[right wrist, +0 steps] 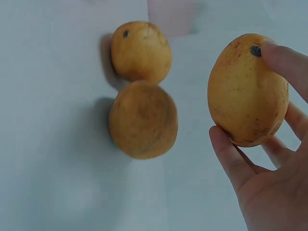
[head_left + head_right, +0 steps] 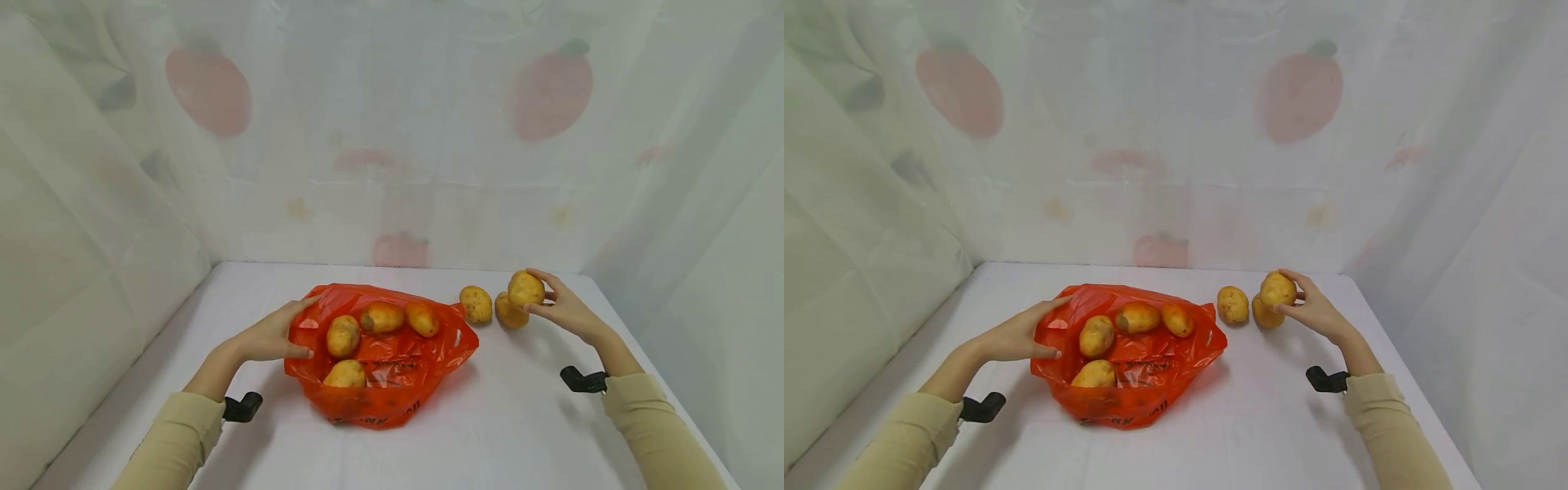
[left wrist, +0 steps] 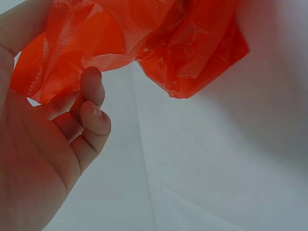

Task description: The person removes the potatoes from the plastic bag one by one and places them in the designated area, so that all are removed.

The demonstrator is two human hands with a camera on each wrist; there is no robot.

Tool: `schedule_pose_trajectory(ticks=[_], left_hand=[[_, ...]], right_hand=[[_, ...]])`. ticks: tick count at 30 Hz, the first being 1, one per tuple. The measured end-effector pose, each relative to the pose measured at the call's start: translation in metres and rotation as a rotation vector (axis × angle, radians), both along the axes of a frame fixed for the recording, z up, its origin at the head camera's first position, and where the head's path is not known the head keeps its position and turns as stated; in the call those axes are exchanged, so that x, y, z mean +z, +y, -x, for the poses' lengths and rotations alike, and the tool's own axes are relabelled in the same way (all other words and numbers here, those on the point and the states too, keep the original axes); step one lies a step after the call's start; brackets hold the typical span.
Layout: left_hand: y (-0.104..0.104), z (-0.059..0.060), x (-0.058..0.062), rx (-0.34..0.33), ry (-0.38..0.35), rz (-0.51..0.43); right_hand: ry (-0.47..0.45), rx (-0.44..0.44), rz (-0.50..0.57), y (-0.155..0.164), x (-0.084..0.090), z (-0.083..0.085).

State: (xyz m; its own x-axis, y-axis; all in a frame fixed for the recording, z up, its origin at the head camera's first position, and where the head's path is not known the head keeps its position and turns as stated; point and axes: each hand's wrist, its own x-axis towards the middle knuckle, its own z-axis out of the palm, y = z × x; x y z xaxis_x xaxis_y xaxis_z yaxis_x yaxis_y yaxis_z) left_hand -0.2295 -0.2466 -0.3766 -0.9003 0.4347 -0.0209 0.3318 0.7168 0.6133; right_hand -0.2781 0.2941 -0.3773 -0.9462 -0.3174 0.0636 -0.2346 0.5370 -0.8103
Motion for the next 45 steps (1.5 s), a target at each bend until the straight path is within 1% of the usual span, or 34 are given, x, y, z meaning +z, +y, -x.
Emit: schedule_pose_trajectory(ticks=[6, 12, 18, 22, 31, 37, 45], left_hand=[[0.0, 0.0, 0.0, 0.0, -0.004, -0.001], [0.0, 0.0, -0.001, 0.003, 0.0, 0.0], [0.0, 0.001, -0.002, 0.02, -0.031, -0.003], [0.0, 0.001, -0.001, 0.023, -0.044, -0.013], [-0.001, 0.001, -0.002, 0.022, -0.038, -0.007], [0.0, 0.0, -0.001, 0.019, -0.039, -0.012], [0.0, 0.001, -0.001, 0.022, -0.04, -0.02]], right_hand=[[-0.033, -0.053, -0.035, 0.014, -0.009, 0.006], [-0.045, -0.08, -0.056, 0.027, -0.017, 0.011], [-0.049, -0.098, -0.1, 0.036, -0.025, 0.014], [-0.053, -0.105, -0.117, 0.04, -0.03, 0.014], [-0.045, -0.109, -0.127, 0.045, -0.041, 0.016], [-0.05, -0.097, -0.13, 0.048, -0.047, 0.018], [-0.047, -0.08, -0.171, 0.05, -0.052, 0.019]])
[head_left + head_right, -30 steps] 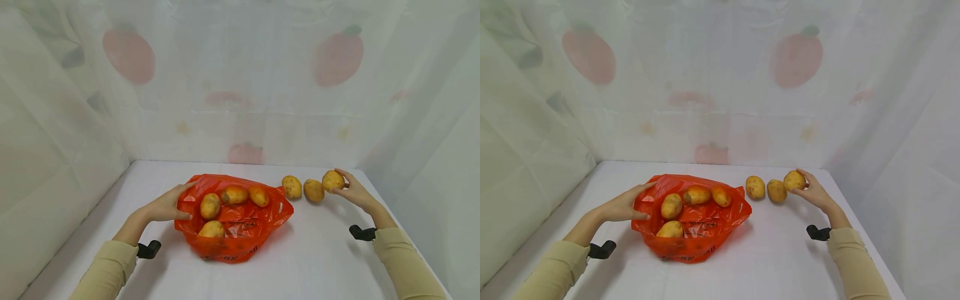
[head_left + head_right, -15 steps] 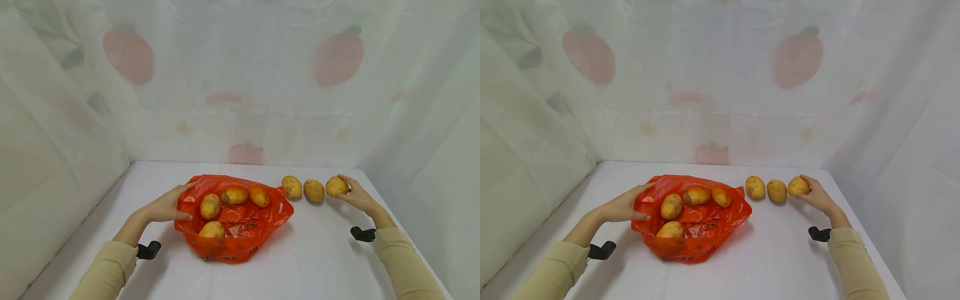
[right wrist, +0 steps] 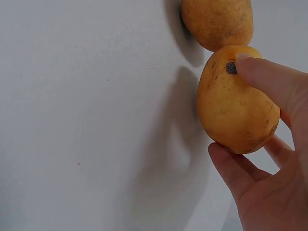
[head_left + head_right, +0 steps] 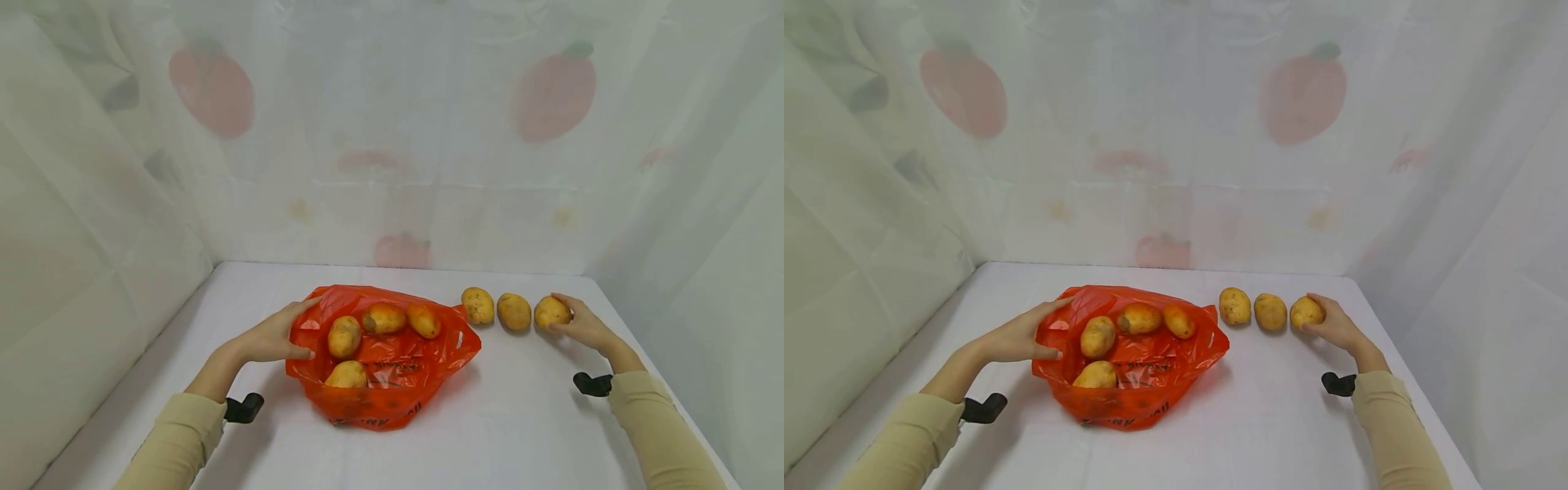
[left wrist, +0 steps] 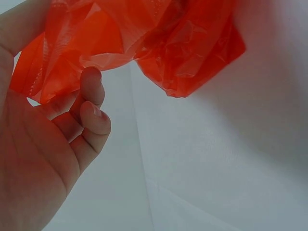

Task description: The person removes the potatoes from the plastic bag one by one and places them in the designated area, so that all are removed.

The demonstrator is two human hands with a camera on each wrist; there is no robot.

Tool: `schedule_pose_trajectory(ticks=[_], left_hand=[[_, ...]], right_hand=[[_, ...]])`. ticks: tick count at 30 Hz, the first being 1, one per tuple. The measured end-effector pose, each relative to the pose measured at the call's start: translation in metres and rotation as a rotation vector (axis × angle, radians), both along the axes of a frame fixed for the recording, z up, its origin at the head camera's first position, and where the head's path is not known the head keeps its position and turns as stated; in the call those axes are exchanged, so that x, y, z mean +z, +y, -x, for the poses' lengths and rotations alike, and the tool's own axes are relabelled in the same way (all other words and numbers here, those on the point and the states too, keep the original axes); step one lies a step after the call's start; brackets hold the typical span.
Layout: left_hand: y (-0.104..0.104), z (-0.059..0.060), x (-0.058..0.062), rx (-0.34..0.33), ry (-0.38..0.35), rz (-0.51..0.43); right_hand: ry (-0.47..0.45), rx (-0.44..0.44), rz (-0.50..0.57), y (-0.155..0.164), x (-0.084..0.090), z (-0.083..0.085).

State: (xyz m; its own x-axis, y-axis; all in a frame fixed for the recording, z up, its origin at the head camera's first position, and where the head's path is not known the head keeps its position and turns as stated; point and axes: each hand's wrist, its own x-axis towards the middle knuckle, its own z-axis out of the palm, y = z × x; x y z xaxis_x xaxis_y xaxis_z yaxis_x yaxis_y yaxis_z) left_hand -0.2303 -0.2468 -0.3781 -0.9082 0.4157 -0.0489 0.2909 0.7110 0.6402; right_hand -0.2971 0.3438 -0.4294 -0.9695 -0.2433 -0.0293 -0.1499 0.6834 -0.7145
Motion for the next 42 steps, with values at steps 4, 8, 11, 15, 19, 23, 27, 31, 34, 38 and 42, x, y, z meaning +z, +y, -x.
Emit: schedule_pose_trajectory(ticks=[4, 8, 11, 15, 19, 23, 27, 31, 34, 38, 42], left_hand=[[-0.0005, -0.0006, -0.0004, -0.003, 0.015, 0.009], [-0.0002, -0.0014, 0.0001, -0.005, 0.014, 0.008], [-0.0001, -0.0015, 0.0004, -0.005, 0.003, -0.001], [-0.0004, -0.002, 0.001, -0.007, 0.005, 0.002], [-0.0007, -0.0025, 0.0007, -0.005, 0.004, 0.008], [-0.0012, -0.0021, -0.0002, -0.004, -0.004, 0.001], [-0.0019, -0.0017, -0.0004, -0.009, -0.001, 0.001], [-0.0023, -0.0013, 0.0, -0.005, 0.007, 0.01], [-0.0024, -0.0008, 0.0, 0.003, 0.008, 0.017], [-0.0022, -0.0007, 0.0006, 0.006, 0.007, 0.019], [-0.0026, -0.0005, 0.0013, -0.008, 0.024, 0.017]], right_hand=[[0.008, 0.008, 0.0, 0.0015, -0.0041, 0.0022], [0.01, 0.015, 0.015, 0.002, -0.0068, 0.0031], [0.012, 0.018, 0.016, 0.0021, -0.0081, 0.004], [0.017, 0.025, 0.011, 0.0016, -0.0083, 0.005], [0.013, 0.034, 0.005, 0.0002, -0.0074, 0.0055], [0.011, 0.046, 0.004, -0.0019, -0.0057, 0.0058], [0.028, 0.066, -0.011, -0.0037, -0.0041, 0.0067], [0.019, 0.075, -0.02, -0.0041, -0.0038, 0.0082], [-0.002, 0.071, -0.009, -0.0046, -0.0038, 0.0088], [-0.006, 0.066, -0.004, -0.006, -0.0037, 0.009], [-0.011, 0.055, -0.012, -0.0065, -0.0042, 0.0089]])
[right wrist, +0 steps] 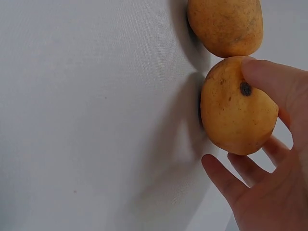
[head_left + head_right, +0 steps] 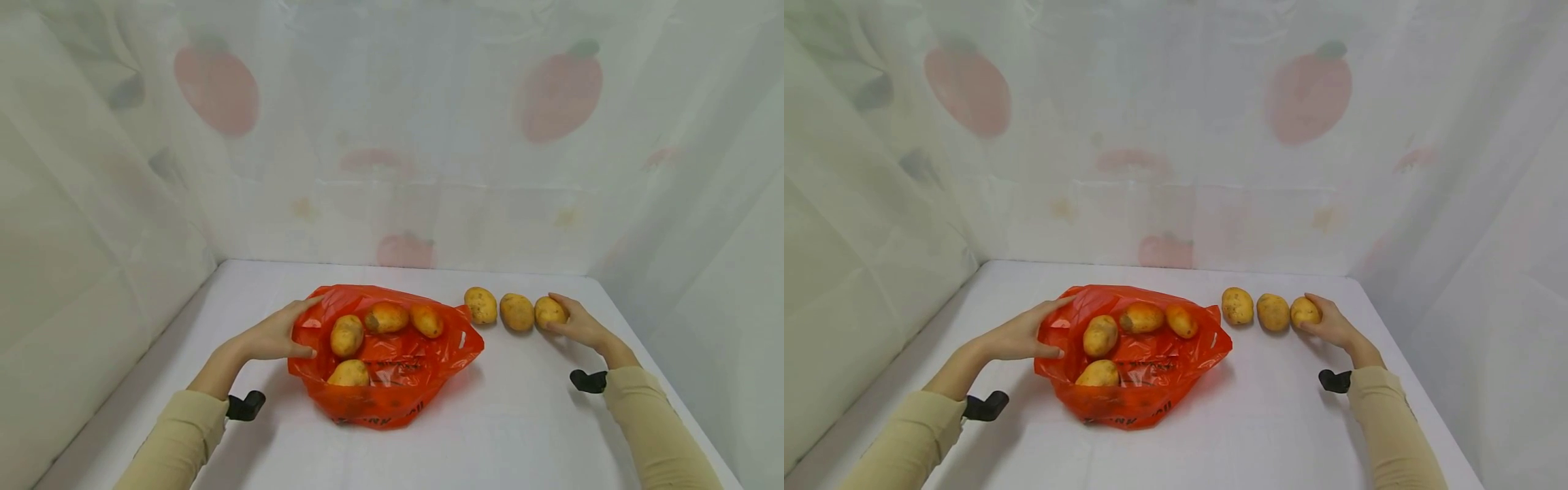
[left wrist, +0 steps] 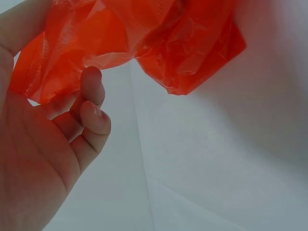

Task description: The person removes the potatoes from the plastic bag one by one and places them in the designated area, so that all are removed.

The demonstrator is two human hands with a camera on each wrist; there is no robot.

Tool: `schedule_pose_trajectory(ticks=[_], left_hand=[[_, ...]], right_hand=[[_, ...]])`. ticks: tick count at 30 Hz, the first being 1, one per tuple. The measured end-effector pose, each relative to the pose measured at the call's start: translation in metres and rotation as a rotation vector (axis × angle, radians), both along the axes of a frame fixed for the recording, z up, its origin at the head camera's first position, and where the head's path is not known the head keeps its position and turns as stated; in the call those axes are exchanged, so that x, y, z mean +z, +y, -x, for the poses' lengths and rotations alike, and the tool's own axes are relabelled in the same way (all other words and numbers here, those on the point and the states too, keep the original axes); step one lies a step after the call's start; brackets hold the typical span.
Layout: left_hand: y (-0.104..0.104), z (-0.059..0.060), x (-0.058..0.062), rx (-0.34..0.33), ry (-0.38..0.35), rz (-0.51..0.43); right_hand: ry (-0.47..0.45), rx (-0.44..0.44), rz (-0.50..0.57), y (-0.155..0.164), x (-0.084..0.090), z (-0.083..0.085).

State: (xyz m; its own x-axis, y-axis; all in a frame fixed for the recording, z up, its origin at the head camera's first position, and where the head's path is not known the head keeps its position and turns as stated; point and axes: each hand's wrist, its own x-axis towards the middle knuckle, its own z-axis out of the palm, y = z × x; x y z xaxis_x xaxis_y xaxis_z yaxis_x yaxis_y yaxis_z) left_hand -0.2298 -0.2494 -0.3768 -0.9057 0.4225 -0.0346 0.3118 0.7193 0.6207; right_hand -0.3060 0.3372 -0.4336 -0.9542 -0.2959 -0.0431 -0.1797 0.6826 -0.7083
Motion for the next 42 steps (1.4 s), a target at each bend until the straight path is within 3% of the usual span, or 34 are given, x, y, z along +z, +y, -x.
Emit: schedule_pose_trajectory(ticks=[12, 25, 31, 36, 42], left_hand=[[0.001, -0.001, 0.0, -0.029, 0.019, -0.005], [0.001, 0.0, 0.001, 0.0, -0.005, 0.005], [0.001, 0.0, 0.0, 0.005, -0.005, 0.01], [0.001, 0.0, 0.0, 0.003, -0.004, 0.011], [0.001, -0.001, 0.001, -0.001, -0.003, 0.002]], right_hand=[[0.004, -0.01, 0.002, 0.001, -0.003, 0.0], [0.1, -0.037, -0.03, 0.0, -0.001, -0.003], [0.235, -0.098, -0.079, -0.006, 0.004, -0.009], [0.346, -0.133, -0.039, -0.011, 0.011, -0.014], [0.402, -0.134, 0.007, -0.02, 0.017, -0.016]])
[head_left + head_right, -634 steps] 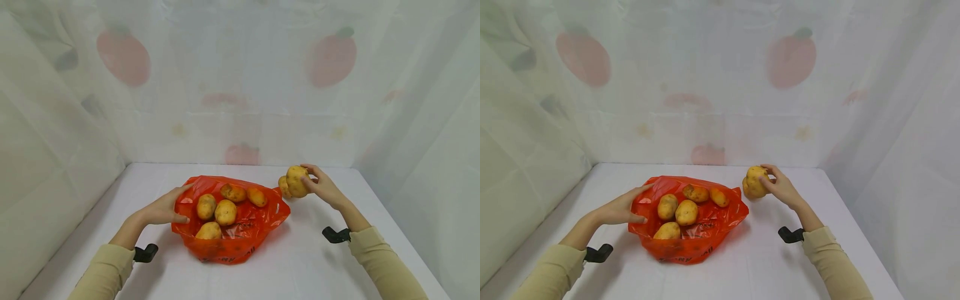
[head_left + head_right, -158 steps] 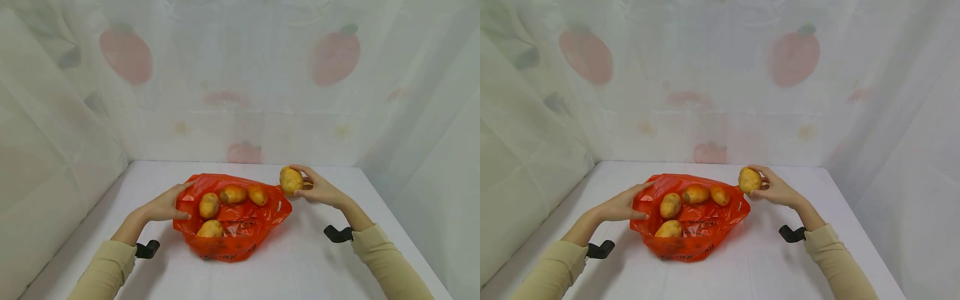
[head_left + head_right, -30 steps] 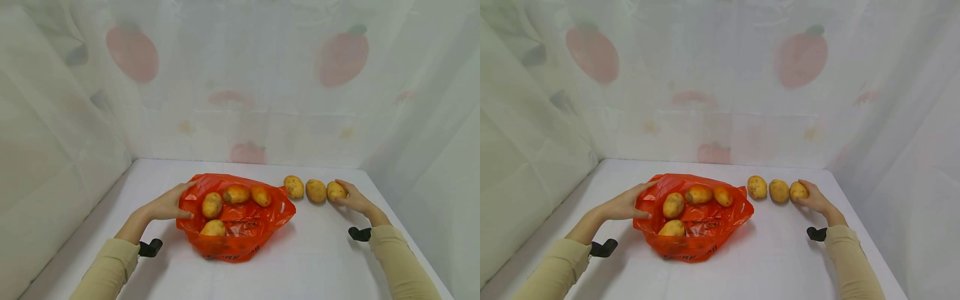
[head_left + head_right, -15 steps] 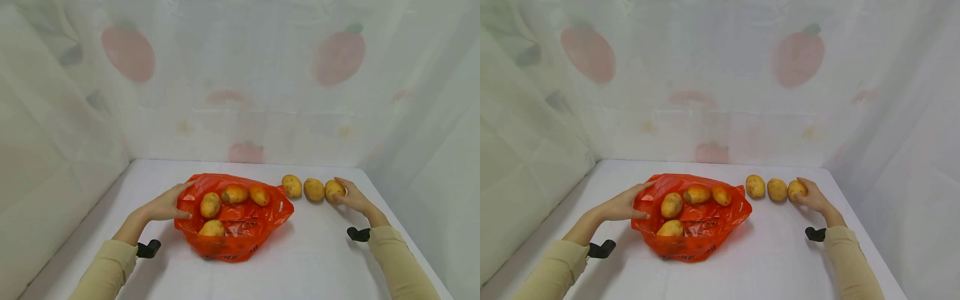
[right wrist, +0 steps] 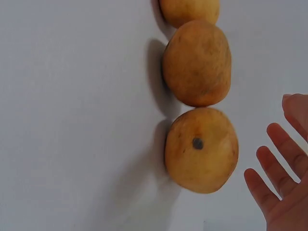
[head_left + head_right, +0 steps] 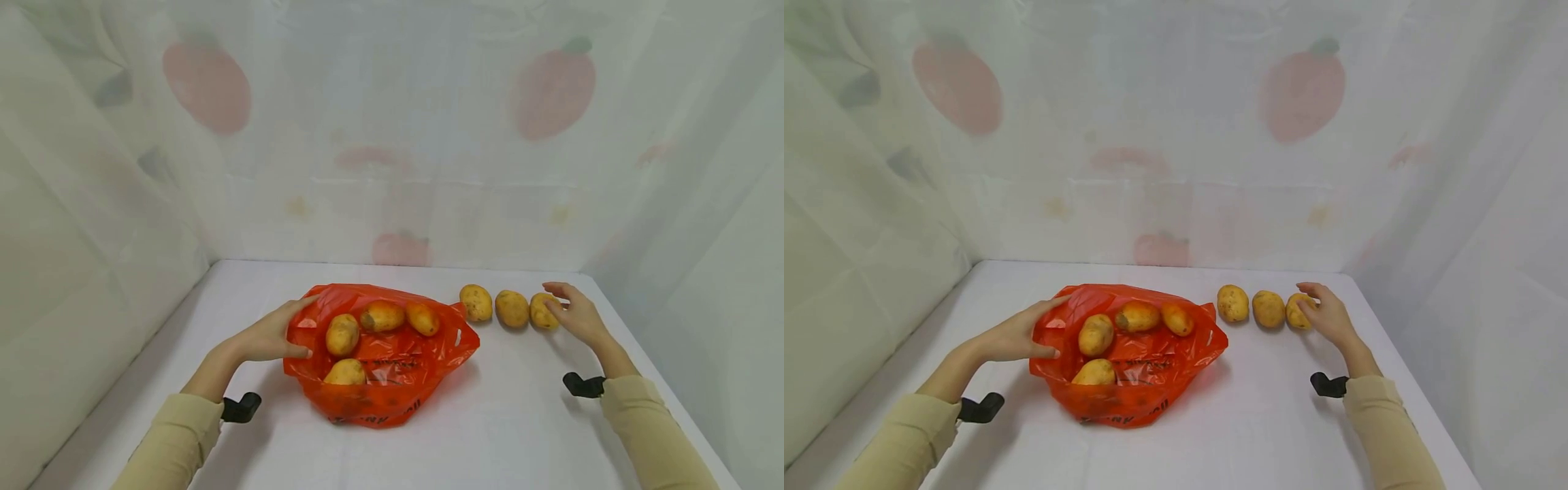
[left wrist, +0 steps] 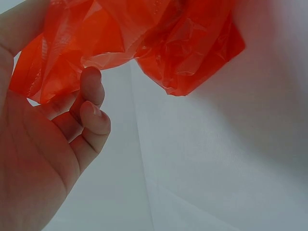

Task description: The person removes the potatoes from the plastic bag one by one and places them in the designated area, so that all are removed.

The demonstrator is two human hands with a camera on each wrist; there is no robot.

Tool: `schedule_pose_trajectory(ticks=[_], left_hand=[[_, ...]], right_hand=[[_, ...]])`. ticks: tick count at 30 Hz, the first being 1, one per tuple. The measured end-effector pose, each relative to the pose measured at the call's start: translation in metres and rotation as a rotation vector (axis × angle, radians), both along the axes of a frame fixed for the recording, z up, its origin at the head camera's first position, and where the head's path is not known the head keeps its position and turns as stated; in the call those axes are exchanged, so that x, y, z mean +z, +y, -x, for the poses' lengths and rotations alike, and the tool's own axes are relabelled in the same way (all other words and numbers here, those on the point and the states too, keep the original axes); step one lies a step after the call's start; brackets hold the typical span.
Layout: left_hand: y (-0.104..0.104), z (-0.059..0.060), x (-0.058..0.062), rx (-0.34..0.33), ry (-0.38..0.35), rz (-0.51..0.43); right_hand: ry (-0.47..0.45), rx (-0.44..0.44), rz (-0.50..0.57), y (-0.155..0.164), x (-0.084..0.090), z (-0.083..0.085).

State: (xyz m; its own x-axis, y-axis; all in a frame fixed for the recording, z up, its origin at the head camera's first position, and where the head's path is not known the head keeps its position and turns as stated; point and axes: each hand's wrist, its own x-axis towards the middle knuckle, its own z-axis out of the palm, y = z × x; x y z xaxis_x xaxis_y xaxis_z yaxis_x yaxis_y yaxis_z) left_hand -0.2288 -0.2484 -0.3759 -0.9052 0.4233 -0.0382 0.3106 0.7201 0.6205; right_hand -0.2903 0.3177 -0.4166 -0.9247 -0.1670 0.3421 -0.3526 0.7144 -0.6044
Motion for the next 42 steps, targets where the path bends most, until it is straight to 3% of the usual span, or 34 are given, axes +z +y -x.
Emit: schedule_pose_trajectory(ticks=[5, 14, 24, 42], left_hand=[[0.001, -0.001, 0.001, -0.007, 0.003, -0.005], [0.001, -0.001, 0.001, -0.019, 0.01, -0.006], [-0.001, -0.001, 0.001, -0.013, -0.002, -0.008], [-0.001, 0.0, -0.001, -0.018, 0.001, -0.009]], right_hand=[[0.036, -0.004, 0.009, -0.01, 0.004, -0.001], [-0.023, 0.042, -0.026, -0.035, 0.021, -0.011], [-0.001, 0.091, -0.003, -0.062, 0.034, -0.019], [0.038, 0.259, 0.111, -0.116, 0.056, -0.046]])
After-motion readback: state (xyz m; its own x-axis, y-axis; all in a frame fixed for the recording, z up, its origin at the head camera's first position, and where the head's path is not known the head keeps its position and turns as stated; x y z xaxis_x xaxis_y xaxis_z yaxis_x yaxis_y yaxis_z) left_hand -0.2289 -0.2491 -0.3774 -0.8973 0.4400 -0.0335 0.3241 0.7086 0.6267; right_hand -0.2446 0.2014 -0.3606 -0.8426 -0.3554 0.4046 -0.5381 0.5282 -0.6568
